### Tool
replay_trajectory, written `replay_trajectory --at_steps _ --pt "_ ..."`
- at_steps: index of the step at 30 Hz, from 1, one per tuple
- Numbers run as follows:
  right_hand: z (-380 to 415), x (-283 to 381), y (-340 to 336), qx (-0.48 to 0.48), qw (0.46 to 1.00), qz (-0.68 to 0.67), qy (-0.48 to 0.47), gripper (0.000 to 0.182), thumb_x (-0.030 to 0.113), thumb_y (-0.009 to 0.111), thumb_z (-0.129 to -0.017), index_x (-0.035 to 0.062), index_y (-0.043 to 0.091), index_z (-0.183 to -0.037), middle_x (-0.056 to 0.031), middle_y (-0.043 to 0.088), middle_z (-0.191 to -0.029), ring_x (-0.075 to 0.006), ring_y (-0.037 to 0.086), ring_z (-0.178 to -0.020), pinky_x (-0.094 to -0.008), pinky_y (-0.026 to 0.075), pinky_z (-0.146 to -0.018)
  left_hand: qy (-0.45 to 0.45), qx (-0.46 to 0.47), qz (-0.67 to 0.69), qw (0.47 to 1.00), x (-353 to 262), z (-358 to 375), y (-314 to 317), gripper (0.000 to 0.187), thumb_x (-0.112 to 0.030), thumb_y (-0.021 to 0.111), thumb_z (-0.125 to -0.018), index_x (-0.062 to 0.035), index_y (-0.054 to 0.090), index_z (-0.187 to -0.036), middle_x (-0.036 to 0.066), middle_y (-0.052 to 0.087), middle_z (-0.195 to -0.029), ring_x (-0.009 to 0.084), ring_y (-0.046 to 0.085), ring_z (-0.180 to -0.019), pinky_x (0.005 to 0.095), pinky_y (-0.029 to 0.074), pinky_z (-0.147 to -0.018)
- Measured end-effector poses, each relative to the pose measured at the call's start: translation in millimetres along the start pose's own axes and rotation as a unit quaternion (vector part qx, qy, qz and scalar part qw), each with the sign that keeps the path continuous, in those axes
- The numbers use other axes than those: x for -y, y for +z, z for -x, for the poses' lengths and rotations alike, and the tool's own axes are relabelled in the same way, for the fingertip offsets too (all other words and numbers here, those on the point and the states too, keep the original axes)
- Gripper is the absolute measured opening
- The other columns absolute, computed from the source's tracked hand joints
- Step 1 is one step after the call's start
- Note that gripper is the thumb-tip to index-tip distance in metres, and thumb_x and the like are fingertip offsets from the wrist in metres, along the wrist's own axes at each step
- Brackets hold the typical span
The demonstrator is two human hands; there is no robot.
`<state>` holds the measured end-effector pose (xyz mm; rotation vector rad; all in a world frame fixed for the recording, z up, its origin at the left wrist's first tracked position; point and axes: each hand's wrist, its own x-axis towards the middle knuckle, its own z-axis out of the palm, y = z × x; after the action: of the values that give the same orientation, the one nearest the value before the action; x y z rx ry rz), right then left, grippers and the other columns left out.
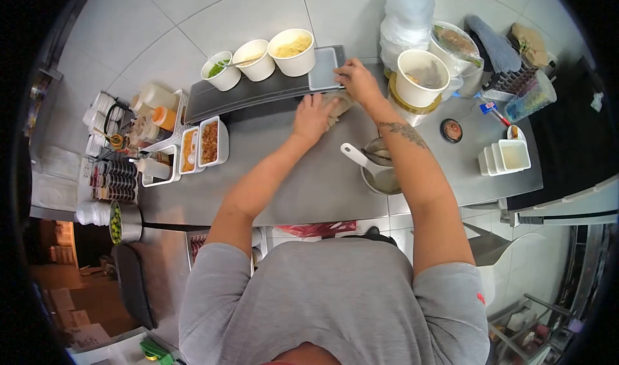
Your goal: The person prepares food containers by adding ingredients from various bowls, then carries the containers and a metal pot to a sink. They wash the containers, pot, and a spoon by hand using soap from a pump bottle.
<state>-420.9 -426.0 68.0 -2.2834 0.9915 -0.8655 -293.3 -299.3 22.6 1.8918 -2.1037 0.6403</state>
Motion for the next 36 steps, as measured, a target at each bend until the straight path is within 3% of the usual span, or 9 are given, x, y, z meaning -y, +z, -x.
replay_trajectory --at_steps 6,10,17,21,25,28,30,32,36 --pt "-2.2 -6.0 0.1 -0.004 1.000 -0.023 -0.018 0.023 0.016 0.066 -0.078 0.0131 0.067 -0.101 -0.0082 0.054 -0.103 -0.0247 0.058 -0.089 -0.0346 0.046 -0.078 -0.156 0.005 -0.024 0.987 97.7 88.7 -12.3 0.047 -0.010 0.051 -0.077 -0.0208 0.051 -0.123 0.012 0.047 -0.097 0.0302 0.047 -0.091 0.0398 0.044 -0.075" --pt "-1.6 -1.2 -3.0 0.015 0.999 -0.030 -0.004 0.024 0.017 0.067 -0.078 0.0122 0.067 -0.101 -0.0082 0.054 -0.103 -0.0226 0.058 -0.084 -0.0331 0.047 -0.077 -0.258 -0.014 -0.041 0.965 104.9 110.0 -9.6 0.049 -0.008 0.049 -0.077 -0.0189 0.050 -0.125 0.014 0.047 -0.097 0.0320 0.046 -0.090 0.0406 0.044 -0.075" --pt "-1.4 -2.7 -0.6 -0.011 0.999 -0.029 -0.030 0.024 0.016 0.068 -0.076 0.0107 0.067 -0.100 -0.0092 0.054 -0.103 -0.0219 0.058 -0.078 -0.0323 0.048 -0.074 -0.029 -0.015 -0.003 0.999 35.7 29.0 11.3 0.042 -0.016 0.053 -0.076 -0.0296 0.056 -0.115 0.007 0.049 -0.098 0.0246 0.049 -0.086 0.0350 0.044 -0.071" --pt "-2.0 -5.8 2.4 -0.020 0.998 -0.044 -0.028 0.025 0.015 0.070 -0.075 0.0108 0.068 -0.100 -0.0085 0.055 -0.100 -0.0203 0.057 -0.076 -0.0316 0.047 -0.071 -0.060 0.076 0.000 0.995 -21.0 -13.4 31.6 0.036 -0.021 0.053 -0.079 -0.0308 0.057 -0.113 0.008 0.049 -0.099 0.0258 0.049 -0.090 0.0369 0.043 -0.073" --pt "-2.1 -7.1 2.8 -0.014 0.999 -0.022 -0.024 0.027 0.015 0.071 -0.074 0.0118 0.068 -0.101 -0.0078 0.055 -0.100 -0.0200 0.057 -0.076 -0.0319 0.048 -0.071 -0.061 0.137 0.027 0.988 -17.1 -5.2 12.5 0.034 -0.022 0.051 -0.082 -0.0293 0.057 -0.114 0.011 0.049 -0.102 0.0283 0.049 -0.093 0.0382 0.044 -0.074" --pt "-2.8 -7.8 2.8 -0.009 0.999 -0.038 -0.015 0.027 0.015 0.070 -0.074 0.0117 0.068 -0.101 -0.0079 0.055 -0.101 -0.0205 0.057 -0.077 -0.0316 0.048 -0.071 -0.168 0.082 0.090 0.978 12.5 34.1 16.4 0.036 -0.023 0.053 -0.081 -0.0244 0.055 -0.117 0.015 0.049 -0.109 0.0323 0.049 -0.099 0.0421 0.044 -0.078" --pt "-1.9 -5.4 0.8 -0.011 0.999 -0.043 -0.018 0.026 0.016 0.070 -0.075 0.0117 0.068 -0.101 -0.0079 0.055 -0.103 -0.0207 0.057 -0.077 -0.0315 0.048 -0.072 -0.308 0.108 0.182 0.928 52.7 60.0 -1.1 0.042 -0.027 0.053 -0.083 -0.0022 0.052 -0.117 0.019 0.045 -0.120 0.0366 0.040 -0.114 0.0471 0.038 -0.089" --pt "1.0 -4.9 1.1 -0.018 0.999 -0.045 -0.017 0.026 0.017 0.069 -0.076 0.0117 0.067 -0.101 -0.0078 0.054 -0.104 -0.0208 0.058 -0.078 -0.0314 0.047 -0.073 -0.292 0.187 0.011 0.938 76.3 68.9 -63.6 0.050 -0.032 0.055 -0.081 -0.0030 0.048 -0.121 0.021 0.045 -0.121 0.0366 0.046 -0.109 0.0460 0.042 -0.086" --pt "1.4 -9.6 4.7 -0.022 0.999 -0.046 -0.015 0.023 0.018 0.067 -0.078 0.0120 0.068 -0.101 -0.0078 0.054 -0.105 -0.0213 0.058 -0.079 -0.0319 0.047 -0.075 -0.338 0.079 0.054 0.936 90.2 104.8 4.9 0.057 -0.035 0.055 -0.081 0.0021 0.045 -0.123 0.021 0.041 -0.128 0.0335 0.035 -0.122 0.0456 0.032 -0.094"
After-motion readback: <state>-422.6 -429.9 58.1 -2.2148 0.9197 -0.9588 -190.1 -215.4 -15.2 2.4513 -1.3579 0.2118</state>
